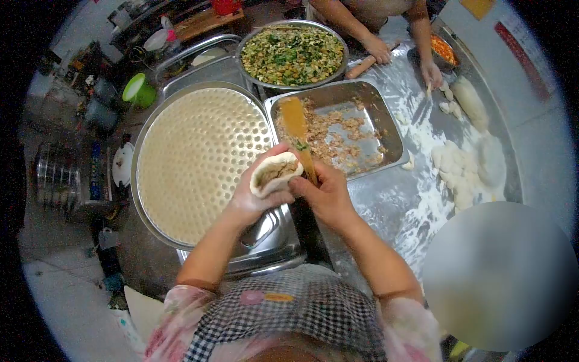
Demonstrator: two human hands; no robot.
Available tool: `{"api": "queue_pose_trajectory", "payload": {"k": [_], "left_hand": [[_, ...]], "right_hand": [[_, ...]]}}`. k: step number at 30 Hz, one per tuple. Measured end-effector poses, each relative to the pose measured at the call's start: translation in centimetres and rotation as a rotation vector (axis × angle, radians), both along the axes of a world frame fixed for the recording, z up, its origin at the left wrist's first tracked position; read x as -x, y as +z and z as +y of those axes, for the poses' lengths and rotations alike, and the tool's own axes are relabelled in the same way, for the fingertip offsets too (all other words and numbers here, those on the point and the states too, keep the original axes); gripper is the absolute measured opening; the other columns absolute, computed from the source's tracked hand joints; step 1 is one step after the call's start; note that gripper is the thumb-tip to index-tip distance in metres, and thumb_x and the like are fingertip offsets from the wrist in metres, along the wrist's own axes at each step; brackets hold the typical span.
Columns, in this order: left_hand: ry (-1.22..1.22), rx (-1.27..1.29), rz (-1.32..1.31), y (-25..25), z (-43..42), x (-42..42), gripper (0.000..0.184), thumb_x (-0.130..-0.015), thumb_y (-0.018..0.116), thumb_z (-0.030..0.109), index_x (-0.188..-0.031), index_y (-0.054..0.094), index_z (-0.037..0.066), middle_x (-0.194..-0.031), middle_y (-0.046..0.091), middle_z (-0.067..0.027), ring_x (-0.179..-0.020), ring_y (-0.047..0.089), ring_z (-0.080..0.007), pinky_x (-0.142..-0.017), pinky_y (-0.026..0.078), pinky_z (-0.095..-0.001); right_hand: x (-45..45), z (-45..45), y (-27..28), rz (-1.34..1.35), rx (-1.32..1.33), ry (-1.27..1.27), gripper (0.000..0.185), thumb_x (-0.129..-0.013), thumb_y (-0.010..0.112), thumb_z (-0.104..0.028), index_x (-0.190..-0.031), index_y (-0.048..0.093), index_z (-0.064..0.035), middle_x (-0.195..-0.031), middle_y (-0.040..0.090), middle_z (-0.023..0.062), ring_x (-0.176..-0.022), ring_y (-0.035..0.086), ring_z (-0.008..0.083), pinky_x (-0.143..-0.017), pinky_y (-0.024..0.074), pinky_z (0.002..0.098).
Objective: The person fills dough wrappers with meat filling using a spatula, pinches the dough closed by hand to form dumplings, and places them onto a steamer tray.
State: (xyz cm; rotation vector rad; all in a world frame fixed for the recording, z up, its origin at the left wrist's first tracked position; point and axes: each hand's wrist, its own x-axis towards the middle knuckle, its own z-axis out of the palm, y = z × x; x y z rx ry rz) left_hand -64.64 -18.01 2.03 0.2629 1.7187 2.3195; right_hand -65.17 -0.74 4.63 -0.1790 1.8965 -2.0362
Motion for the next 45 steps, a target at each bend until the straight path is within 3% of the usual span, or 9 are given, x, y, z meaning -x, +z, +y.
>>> {"api": "queue_pose_trajectory", "payload": {"k": [5,11,14,23,26,32,35,38,45], "left_hand": [[-0.128,0.332,0.116,1.0,-2.7,-0.4,0.088,-0.061,0.085,0.011,-0.134,0.037,0.005,-0.125,0.050,-0.0083,-0.116,0.048,-0.0196,-0.098,0.039,-0.0326],[-0.027,0.046,-0.109,-2.3,-5.9,-2.4,0.076,-0.062,0.082,0.004,-0.127,0.042,0.005,-0.119,0.053,-0.0086,-0.110,0.052,-0.0182,-0.094,0.043,-0.0322],[-0.012,-0.022,-0.185,-3.3,-6.2,-3.2,0.075,-0.065,0.080,0.002,-0.129,0.040,0.003,-0.118,0.053,-0.0099,-0.108,0.053,-0.0189,-0.093,0.044,-0.0324],[0.030,-0.068,-0.292,-4.0,-5.5,-3.4,0.073,-0.066,0.080,0.004,-0.128,0.040,0.003,-0.116,0.054,-0.0101,-0.106,0.054,-0.0194,-0.092,0.045,-0.0311],[0.047,-0.013,-0.299,-4.3,-5.2,-2.6,0.072,-0.066,0.080,0.006,-0.127,0.042,0.003,-0.115,0.055,-0.0097,-0.106,0.054,-0.0189,-0.092,0.045,-0.0301],[0.051,0.005,-0.306,-5.5,-4.3,-0.5,0.070,-0.066,0.079,0.006,-0.126,0.043,0.004,-0.113,0.056,-0.0096,-0.105,0.055,-0.0199,-0.091,0.045,-0.0310],[-0.006,-0.035,-0.279,-4.9,-3.5,0.6,0.068,-0.067,0.078,0.005,-0.125,0.043,0.004,-0.114,0.055,-0.0087,-0.108,0.053,-0.0194,-0.093,0.043,-0.0316],[-0.072,0.117,-0.137,-3.3,-3.0,1.3,0.066,-0.066,0.077,0.002,-0.124,0.044,0.004,-0.113,0.055,-0.0077,-0.108,0.052,-0.0185,-0.093,0.043,-0.0313],[-0.192,0.168,-0.036,0.2,-2.6,1.9,0.064,-0.064,0.079,0.002,-0.120,0.047,0.008,-0.110,0.056,-0.0040,-0.104,0.053,-0.0157,-0.089,0.045,-0.0292]], "right_hand": [[0.4,1.0,1.9,0.221,-0.104,0.108,0.035,-0.088,0.056,-0.009,-0.122,0.054,-0.0030,-0.094,0.062,0.0023,-0.085,0.055,0.0102,-0.075,0.0461,0.0268],[4.7,5.0,-0.3,0.462,-0.969,0.240,0.036,-0.085,0.047,-0.004,-0.120,0.057,-0.0080,-0.083,0.064,0.0148,-0.077,0.062,0.0252,-0.070,0.0477,0.0328],[5.1,4.4,-2.7,0.518,-1.152,0.267,0.033,-0.081,0.050,-0.004,-0.111,0.061,-0.0078,-0.083,0.062,0.0205,-0.081,0.061,0.0352,-0.071,0.0478,0.0413],[6.9,2.3,-3.3,0.477,-1.266,0.456,0.024,-0.077,0.051,-0.002,-0.097,0.063,-0.0033,-0.089,0.063,0.0195,-0.085,0.059,0.0383,-0.074,0.0464,0.0455],[6.7,3.3,-4.4,0.666,-1.125,0.408,0.023,-0.080,0.051,-0.004,-0.100,0.062,-0.0030,-0.082,0.062,0.0197,-0.075,0.061,0.0351,-0.068,0.0481,0.0411],[4.9,5.3,0.0,0.067,-0.580,0.355,0.025,-0.086,0.051,-0.009,-0.109,0.061,-0.0042,-0.082,0.063,0.0170,-0.072,0.060,0.0330,-0.066,0.0476,0.0386],[3.4,5.6,1.1,-0.009,-0.553,0.289,0.028,-0.085,0.053,-0.006,-0.113,0.060,-0.0062,-0.077,0.062,0.0133,-0.068,0.059,0.0286,-0.064,0.0473,0.0344],[2.2,5.4,-0.6,0.646,-0.533,0.183,0.037,-0.080,0.057,-0.001,-0.116,0.060,-0.0091,-0.076,0.060,0.0100,-0.066,0.057,0.0265,-0.061,0.0468,0.0333],[1.6,5.3,-0.3,1.019,-0.741,0.247,0.047,-0.074,0.061,-0.001,-0.119,0.059,-0.0177,-0.085,0.060,0.0077,-0.073,0.059,0.0267,-0.062,0.0475,0.0362]]}}
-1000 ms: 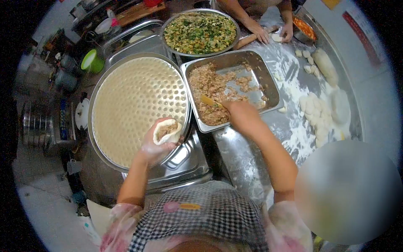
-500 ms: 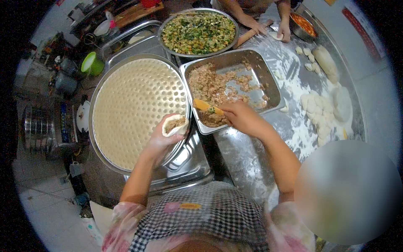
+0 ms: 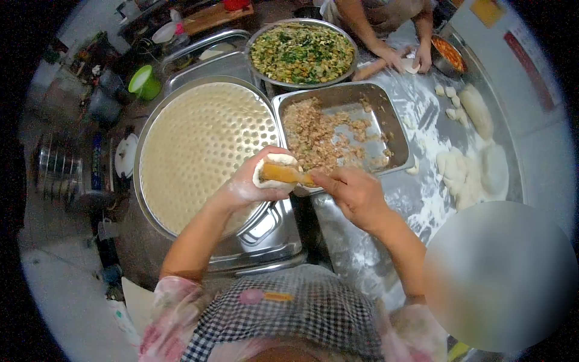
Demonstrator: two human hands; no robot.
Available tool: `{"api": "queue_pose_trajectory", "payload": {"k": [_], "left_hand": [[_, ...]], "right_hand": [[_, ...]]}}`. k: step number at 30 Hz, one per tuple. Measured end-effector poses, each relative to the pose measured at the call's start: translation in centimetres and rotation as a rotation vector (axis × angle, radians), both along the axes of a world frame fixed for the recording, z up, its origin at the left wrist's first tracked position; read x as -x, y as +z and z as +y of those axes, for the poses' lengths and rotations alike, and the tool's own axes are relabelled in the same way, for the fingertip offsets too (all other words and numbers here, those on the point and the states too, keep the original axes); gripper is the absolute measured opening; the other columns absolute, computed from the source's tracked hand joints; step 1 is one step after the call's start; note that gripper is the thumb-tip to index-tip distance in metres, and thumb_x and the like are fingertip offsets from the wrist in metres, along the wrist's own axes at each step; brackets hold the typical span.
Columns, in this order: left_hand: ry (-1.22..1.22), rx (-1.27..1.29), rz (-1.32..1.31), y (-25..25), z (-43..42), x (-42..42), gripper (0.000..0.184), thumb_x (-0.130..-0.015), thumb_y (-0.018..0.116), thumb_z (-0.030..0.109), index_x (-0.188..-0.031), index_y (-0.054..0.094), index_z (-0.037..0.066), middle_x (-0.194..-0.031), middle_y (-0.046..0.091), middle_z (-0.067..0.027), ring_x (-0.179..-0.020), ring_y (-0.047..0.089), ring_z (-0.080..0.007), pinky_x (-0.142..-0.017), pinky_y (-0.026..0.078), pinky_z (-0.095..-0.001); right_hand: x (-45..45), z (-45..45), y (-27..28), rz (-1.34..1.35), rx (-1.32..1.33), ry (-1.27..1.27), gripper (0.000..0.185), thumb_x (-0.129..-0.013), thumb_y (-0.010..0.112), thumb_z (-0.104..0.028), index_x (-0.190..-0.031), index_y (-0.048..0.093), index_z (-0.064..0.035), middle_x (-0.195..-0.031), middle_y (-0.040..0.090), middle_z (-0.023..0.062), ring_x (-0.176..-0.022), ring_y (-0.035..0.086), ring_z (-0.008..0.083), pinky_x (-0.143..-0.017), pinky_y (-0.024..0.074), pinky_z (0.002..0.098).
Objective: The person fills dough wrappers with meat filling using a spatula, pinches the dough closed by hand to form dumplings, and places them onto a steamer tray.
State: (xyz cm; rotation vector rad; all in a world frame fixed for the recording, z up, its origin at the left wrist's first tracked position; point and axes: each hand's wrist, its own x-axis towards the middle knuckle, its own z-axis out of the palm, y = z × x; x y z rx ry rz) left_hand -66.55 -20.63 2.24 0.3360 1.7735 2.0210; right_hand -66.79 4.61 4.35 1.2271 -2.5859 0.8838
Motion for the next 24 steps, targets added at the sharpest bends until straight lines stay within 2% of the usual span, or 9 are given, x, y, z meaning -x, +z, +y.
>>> {"api": "queue_pose_trajectory", "payload": {"k": [2,6,8,11,14,17,21,23,24], "left_hand": [[-0.022,0.105,0.095,0.9,-0.2,0.0,0.059,-0.066,0.078,0.003,-0.117,0.049,0.008,-0.108,0.056,-0.0034,-0.103,0.054,-0.0152,-0.088,0.045,-0.0288],[-0.071,0.196,0.156,1.1,-0.9,-0.1,0.049,-0.068,0.077,0.003,-0.111,0.053,0.008,-0.106,0.058,-0.0025,-0.097,0.056,-0.0139,-0.083,0.047,-0.0270],[-0.031,0.127,0.113,0.9,-1.0,-0.4,0.046,-0.070,0.076,0.003,-0.109,0.054,0.007,-0.105,0.058,-0.0032,-0.095,0.058,-0.0139,-0.082,0.048,-0.0272],[0.035,-0.110,-0.039,0.3,-1.3,-1.0,0.042,-0.072,0.074,0.002,-0.108,0.054,0.007,-0.106,0.058,-0.0051,-0.093,0.059,-0.0148,-0.080,0.050,-0.0280],[0.105,-0.342,-0.098,0.2,-1.0,-1.7,0.039,-0.073,0.073,0.002,-0.107,0.054,0.006,-0.106,0.058,-0.0073,-0.094,0.060,-0.0164,-0.078,0.052,-0.0290],[0.169,-0.493,-0.059,0.5,-0.3,-2.4,0.041,-0.076,0.071,0.005,-0.113,0.053,0.004,-0.110,0.057,-0.0089,-0.099,0.058,-0.0173,-0.080,0.051,-0.0291],[0.326,-0.430,-0.150,0.3,-0.7,-3.4,0.057,-0.079,0.068,0.010,-0.130,0.043,0.003,-0.125,0.051,-0.0085,-0.110,0.053,-0.0198,-0.091,0.045,-0.0301],[0.379,-0.440,-0.240,1.1,-0.6,-3.8,0.060,-0.078,0.067,0.010,-0.132,0.041,0.002,-0.126,0.050,-0.0112,-0.113,0.052,-0.0232,-0.097,0.042,-0.0349],[0.314,-0.501,-0.250,1.3,-0.7,-4.0,0.073,-0.080,0.067,0.023,-0.140,0.029,0.002,-0.131,0.047,-0.0117,-0.118,0.048,-0.0234,-0.101,0.038,-0.0355]], "right_hand": [[0.0,-0.2,0.0,0.022,-0.004,0.033,0.046,-0.075,0.061,-0.003,-0.119,0.059,-0.0183,-0.085,0.060,0.0077,-0.073,0.059,0.0273,-0.062,0.0475,0.0372],[0.4,-0.6,2.4,-0.261,-0.086,0.072,0.040,-0.078,0.060,-0.004,-0.117,0.060,-0.0150,-0.086,0.061,0.0100,-0.073,0.059,0.0276,-0.064,0.0479,0.0343],[0.8,-0.8,4.1,-0.454,0.000,0.124,0.036,-0.080,0.060,-0.005,-0.116,0.061,-0.0117,-0.086,0.061,0.0107,-0.072,0.060,0.0234,-0.066,0.0477,0.0314],[0.0,-1.6,4.1,-0.768,0.110,-0.115,0.036,-0.082,0.062,-0.004,-0.118,0.058,-0.0030,-0.091,0.063,0.0057,-0.077,0.057,0.0103,-0.069,0.0449,0.0244],[-1.1,-4.3,1.9,-0.842,0.457,-0.160,0.035,-0.083,0.065,-0.006,-0.116,0.057,0.0013,-0.095,0.061,0.0027,-0.082,0.055,0.0060,-0.070,0.0448,0.0221],[-1.7,-7.0,0.5,-0.683,0.612,-0.147,0.028,-0.078,0.071,-0.007,-0.104,0.062,0.0007,-0.080,0.052,-0.0007,-0.072,0.049,0.0057,-0.060,0.0402,0.0207],[-1.3,-8.7,2.0,-0.078,0.369,-0.046,0.029,-0.074,0.071,-0.002,-0.102,0.062,-0.0046,-0.078,0.054,0.0040,-0.067,0.051,0.0121,-0.058,0.0418,0.0255],[-0.2,-8.5,1.5,-0.040,0.329,-0.006,0.030,-0.074,0.071,-0.004,-0.102,0.061,-0.0052,-0.078,0.055,0.0059,-0.067,0.053,0.0149,-0.058,0.0432,0.0273],[0.0,-8.5,1.3,-0.023,0.309,0.013,0.031,-0.074,0.071,-0.004,-0.103,0.061,-0.0056,-0.078,0.056,0.0069,-0.066,0.054,0.0162,-0.059,0.0439,0.0282]]}}
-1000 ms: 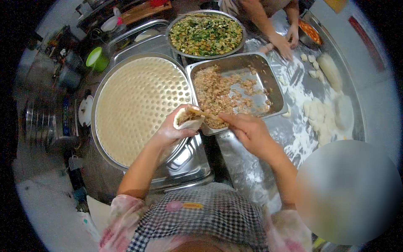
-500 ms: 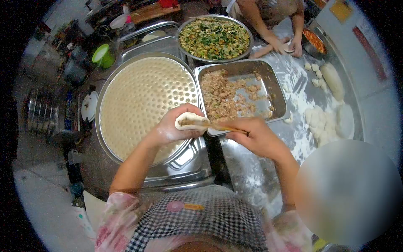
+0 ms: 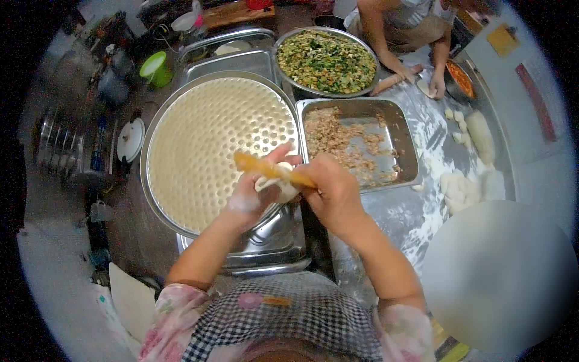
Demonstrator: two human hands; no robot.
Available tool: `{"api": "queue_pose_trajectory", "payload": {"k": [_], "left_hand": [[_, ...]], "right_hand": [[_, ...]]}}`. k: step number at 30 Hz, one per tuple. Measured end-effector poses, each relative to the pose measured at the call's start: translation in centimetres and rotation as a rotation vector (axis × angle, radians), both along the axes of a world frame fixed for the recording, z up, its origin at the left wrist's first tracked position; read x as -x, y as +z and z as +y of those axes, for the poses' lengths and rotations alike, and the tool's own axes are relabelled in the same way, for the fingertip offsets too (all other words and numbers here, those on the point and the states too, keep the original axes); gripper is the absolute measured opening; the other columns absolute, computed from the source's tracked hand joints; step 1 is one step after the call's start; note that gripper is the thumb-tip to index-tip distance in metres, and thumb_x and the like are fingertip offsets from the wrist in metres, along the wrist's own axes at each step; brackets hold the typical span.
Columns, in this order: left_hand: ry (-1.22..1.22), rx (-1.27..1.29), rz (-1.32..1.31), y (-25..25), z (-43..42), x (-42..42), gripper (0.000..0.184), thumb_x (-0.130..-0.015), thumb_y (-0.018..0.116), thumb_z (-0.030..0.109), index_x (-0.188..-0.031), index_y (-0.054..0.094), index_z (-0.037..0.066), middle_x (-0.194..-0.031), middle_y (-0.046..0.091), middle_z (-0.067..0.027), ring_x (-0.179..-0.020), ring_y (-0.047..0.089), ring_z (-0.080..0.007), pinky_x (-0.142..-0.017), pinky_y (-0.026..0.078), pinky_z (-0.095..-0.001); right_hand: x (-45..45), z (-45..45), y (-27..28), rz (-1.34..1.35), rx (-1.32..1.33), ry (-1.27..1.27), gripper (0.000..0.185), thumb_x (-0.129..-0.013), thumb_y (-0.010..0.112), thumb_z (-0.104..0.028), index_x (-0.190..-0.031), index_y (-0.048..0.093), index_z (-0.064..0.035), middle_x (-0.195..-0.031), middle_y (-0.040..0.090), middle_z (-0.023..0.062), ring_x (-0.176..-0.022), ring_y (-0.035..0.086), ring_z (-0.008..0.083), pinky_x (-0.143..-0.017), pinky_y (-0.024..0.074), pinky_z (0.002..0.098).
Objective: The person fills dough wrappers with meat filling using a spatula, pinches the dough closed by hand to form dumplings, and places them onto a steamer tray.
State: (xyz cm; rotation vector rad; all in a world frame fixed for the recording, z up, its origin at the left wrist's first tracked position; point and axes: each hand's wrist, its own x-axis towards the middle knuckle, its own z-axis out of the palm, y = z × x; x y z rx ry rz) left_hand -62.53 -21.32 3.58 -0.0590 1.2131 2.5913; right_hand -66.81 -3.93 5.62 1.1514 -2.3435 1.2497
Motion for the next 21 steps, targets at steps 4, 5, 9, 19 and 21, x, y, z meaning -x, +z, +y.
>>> {"api": "queue_pose_trajectory", "payload": {"k": [4,5,9,19,21], "left_hand": [[-0.013,0.097,0.237,-0.9,-1.8,-1.7,0.078,-0.083,0.068,0.023,-0.144,0.022,0.003,-0.131,0.046,-0.0081,-0.117,0.047,-0.0194,-0.101,0.035,-0.0292],[-0.030,0.151,0.205,-1.3,-2.2,-2.0,0.078,-0.083,0.067,0.023,-0.143,0.022,0.003,-0.131,0.047,-0.0084,-0.117,0.046,-0.0194,-0.101,0.035,-0.0294],[0.003,0.350,0.136,-4.0,-3.4,-3.6,0.062,-0.087,0.061,0.021,-0.140,0.032,0.005,-0.133,0.045,-0.0085,-0.117,0.046,-0.0187,-0.100,0.037,-0.0307],[0.234,0.988,0.715,-10.0,-6.7,2.7,0.054,-0.093,0.044,0.046,-0.128,0.050,0.005,-0.130,0.049,-0.0132,-0.121,0.045,-0.0254,-0.103,0.034,-0.0372],[0.117,0.716,0.499,-13.0,-7.5,4.3,0.046,-0.088,0.053,0.028,-0.128,0.050,0.005,-0.131,0.050,-0.0130,-0.124,0.041,-0.0279,-0.106,0.032,-0.0376]], "right_hand": [[-0.8,-1.3,2.7,-0.704,-0.085,-0.010,0.032,-0.078,0.069,-0.010,-0.108,0.061,-0.0036,-0.078,0.058,0.0097,-0.069,0.058,0.0203,-0.063,0.0462,0.0314],[-1.0,-1.8,2.2,-0.658,-0.087,0.026,0.032,-0.078,0.068,-0.010,-0.109,0.061,-0.0041,-0.078,0.058,0.0099,-0.069,0.058,0.0212,-0.063,0.0462,0.0318],[-1.9,-3.8,-1.4,-0.488,-0.217,0.060,0.032,-0.075,0.067,-0.008,-0.107,0.063,-0.0072,-0.082,0.059,0.0123,-0.073,0.060,0.0288,-0.064,0.0479,0.0352],[0.9,-8.8,-6.1,-0.012,-0.305,-0.157,0.026,-0.076,0.058,-0.006,-0.101,0.055,-0.0069,-0.087,0.061,0.0116,-0.076,0.062,0.0315,-0.065,0.0503,0.0406],[1.7,-9.2,-8.2,-0.103,-0.324,-0.181,0.022,-0.078,0.059,-0.010,-0.100,0.057,-0.0093,-0.084,0.062,0.0116,-0.073,0.062,0.0330,-0.064,0.0494,0.0432]]}}
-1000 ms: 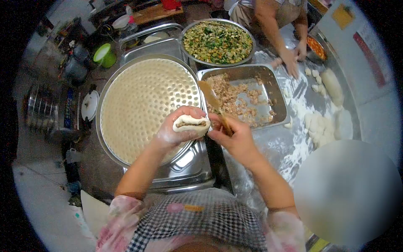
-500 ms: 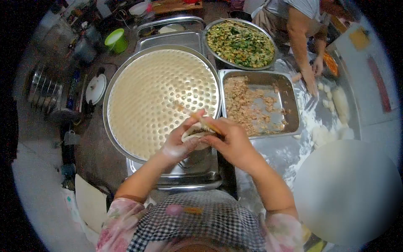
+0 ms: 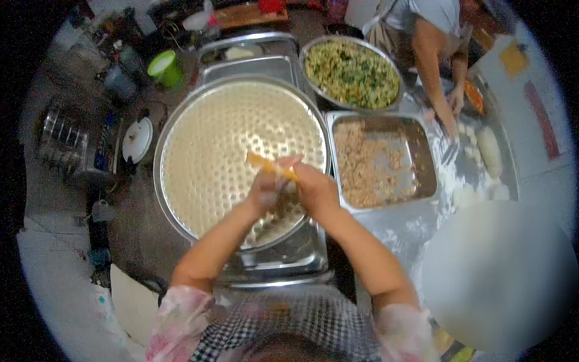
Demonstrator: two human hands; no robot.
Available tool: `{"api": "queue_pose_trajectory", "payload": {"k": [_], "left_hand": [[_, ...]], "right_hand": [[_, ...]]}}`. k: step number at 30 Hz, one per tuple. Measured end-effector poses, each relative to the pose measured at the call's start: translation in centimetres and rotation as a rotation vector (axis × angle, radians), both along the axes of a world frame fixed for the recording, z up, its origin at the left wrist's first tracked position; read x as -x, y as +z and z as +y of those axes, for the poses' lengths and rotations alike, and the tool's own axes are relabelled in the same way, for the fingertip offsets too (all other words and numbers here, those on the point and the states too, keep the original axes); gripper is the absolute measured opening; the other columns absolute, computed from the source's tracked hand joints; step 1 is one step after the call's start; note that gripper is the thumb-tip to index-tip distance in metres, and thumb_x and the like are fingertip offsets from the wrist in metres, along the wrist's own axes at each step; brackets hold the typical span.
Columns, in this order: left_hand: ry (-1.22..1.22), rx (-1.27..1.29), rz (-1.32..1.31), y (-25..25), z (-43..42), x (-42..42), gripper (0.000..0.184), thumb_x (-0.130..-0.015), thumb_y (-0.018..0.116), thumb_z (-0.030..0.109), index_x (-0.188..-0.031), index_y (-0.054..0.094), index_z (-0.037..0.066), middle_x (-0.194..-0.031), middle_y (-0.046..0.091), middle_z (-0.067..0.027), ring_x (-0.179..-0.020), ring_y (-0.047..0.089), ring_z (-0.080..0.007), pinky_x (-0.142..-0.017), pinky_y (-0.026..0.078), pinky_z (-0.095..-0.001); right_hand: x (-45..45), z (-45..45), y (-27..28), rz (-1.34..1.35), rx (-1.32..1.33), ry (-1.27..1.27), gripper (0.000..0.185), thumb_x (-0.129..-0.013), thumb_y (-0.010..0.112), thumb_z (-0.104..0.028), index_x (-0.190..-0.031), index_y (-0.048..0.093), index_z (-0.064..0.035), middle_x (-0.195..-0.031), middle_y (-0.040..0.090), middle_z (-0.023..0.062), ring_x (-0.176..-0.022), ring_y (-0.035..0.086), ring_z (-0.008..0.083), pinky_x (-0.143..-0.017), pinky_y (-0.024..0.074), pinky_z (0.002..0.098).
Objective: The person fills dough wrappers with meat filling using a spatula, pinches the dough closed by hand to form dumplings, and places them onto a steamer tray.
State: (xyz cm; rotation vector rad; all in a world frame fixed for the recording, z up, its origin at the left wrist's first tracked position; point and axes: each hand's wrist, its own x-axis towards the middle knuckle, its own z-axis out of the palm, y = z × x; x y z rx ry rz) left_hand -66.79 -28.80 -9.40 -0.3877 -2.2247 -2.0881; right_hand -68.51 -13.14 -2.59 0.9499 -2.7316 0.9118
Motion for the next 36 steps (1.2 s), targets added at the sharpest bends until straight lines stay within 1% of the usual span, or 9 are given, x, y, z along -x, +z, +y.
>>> {"api": "queue_pose_trajectory", "payload": {"k": [2,14,16,21,23,25,26,30,36], "left_hand": [[0.088,0.831,0.373,-0.6,-1.9,0.3,0.045,-0.083,0.060,0.024,-0.123,0.054,0.004,-0.125,0.052,-0.0147,-0.116,0.047,-0.0318,-0.102,0.036,-0.0383],[0.260,0.507,-0.058,-1.5,-2.9,-1.2,0.019,-0.069,0.074,0.009,-0.086,0.068,0.005,-0.086,0.059,-0.0111,-0.076,0.058,-0.0242,-0.073,0.048,-0.0348],[0.291,0.689,0.199,-1.9,-3.2,-1.2,0.017,-0.072,0.072,0.007,-0.087,0.066,0.001,-0.084,0.058,-0.0100,-0.075,0.059,-0.0216,-0.072,0.048,-0.0326],[0.303,0.258,-0.150,-1.9,-1.9,-1.1,0.010,-0.074,0.067,0.008,-0.082,0.066,0.002,-0.076,0.057,-0.0099,-0.085,0.055,-0.0257,-0.077,0.045,-0.0361],[0.236,0.519,0.064,-2.3,-2.0,-0.5,0.014,-0.074,0.067,0.008,-0.087,0.066,0.002,-0.079,0.056,-0.0099,-0.088,0.055,-0.0259,-0.076,0.046,-0.0354],[0.282,0.592,0.128,-1.0,-3.1,-0.7,0.022,-0.073,0.069,0.010,-0.093,0.066,0.003,-0.087,0.056,-0.0105,-0.090,0.055,-0.0265,-0.076,0.047,-0.0345],[0.332,0.504,0.118,-0.1,-1.8,-0.5,0.028,-0.072,0.071,0.012,-0.097,0.065,0.004,-0.092,0.056,-0.0111,-0.091,0.055,-0.0271,-0.076,0.048,-0.0340],[0.065,0.833,0.223,3.6,0.8,0.4,0.034,-0.072,0.070,0.009,-0.105,0.063,0.006,-0.099,0.052,-0.0114,-0.091,0.055,-0.0268,-0.080,0.048,-0.0319],[-0.140,1.058,0.326,2.5,2.0,2.2,0.014,-0.071,0.066,0.013,-0.082,0.065,0.005,-0.075,0.054,-0.0135,-0.073,0.054,-0.0325,-0.067,0.044,-0.0416]], "right_hand": [[0.1,0.6,-1.4,-0.147,-0.094,0.033,0.021,-0.079,0.059,-0.013,-0.100,0.058,-0.0111,-0.082,0.062,0.0113,-0.072,0.062,0.0334,-0.064,0.0487,0.0443],[0.9,-1.0,-2.7,-0.018,-0.220,0.093,0.013,-0.080,0.054,-0.011,-0.090,0.057,-0.0045,-0.087,0.058,0.0137,-0.082,0.060,0.0313,-0.068,0.0491,0.0408],[0.6,-1.0,-4.6,0.021,-0.069,0.110,0.010,-0.080,0.052,-0.011,-0.085,0.057,-0.0042,-0.084,0.057,0.0144,-0.077,0.061,0.0312,-0.064,0.0505,0.0411],[0.7,0.4,-4.9,-0.054,-0.169,0.041,0.019,-0.080,0.050,-0.011,-0.098,0.055,-0.0045,-0.098,0.057,0.0142,-0.091,0.059,0.0301,-0.073,0.0501,0.0393],[0.9,0.1,-8.1,0.115,0.079,0.022,0.026,-0.081,0.050,-0.010,-0.105,0.056,-0.0040,-0.105,0.057,0.0154,-0.096,0.059,0.0323,-0.078,0.0491,0.0408],[0.9,2.3,-5.3,-0.316,0.295,-0.050,0.035,-0.083,0.057,-0.017,-0.114,0.054,-0.0026,-0.108,0.058,0.0215,-0.089,0.059,0.0347,-0.078,0.0476,0.0421],[0.8,5.0,-4.7,0.118,0.296,0.032,0.029,-0.087,0.050,-0.016,-0.111,0.056,-0.0023,-0.102,0.059,0.0216,-0.087,0.059,0.0350,-0.077,0.0480,0.0405],[-2.5,13.5,-0.4,0.048,0.360,-0.261,0.024,-0.087,0.052,-0.010,-0.108,0.056,-0.0002,-0.090,0.062,0.0175,-0.081,0.062,0.0286,-0.069,0.0496,0.0356],[-12.7,26.1,-1.5,-0.427,0.427,-0.679,0.022,-0.091,0.051,-0.017,-0.101,0.057,0.0017,-0.078,0.059,0.0129,-0.071,0.057,0.0202,-0.064,0.0464,0.0317]]}}
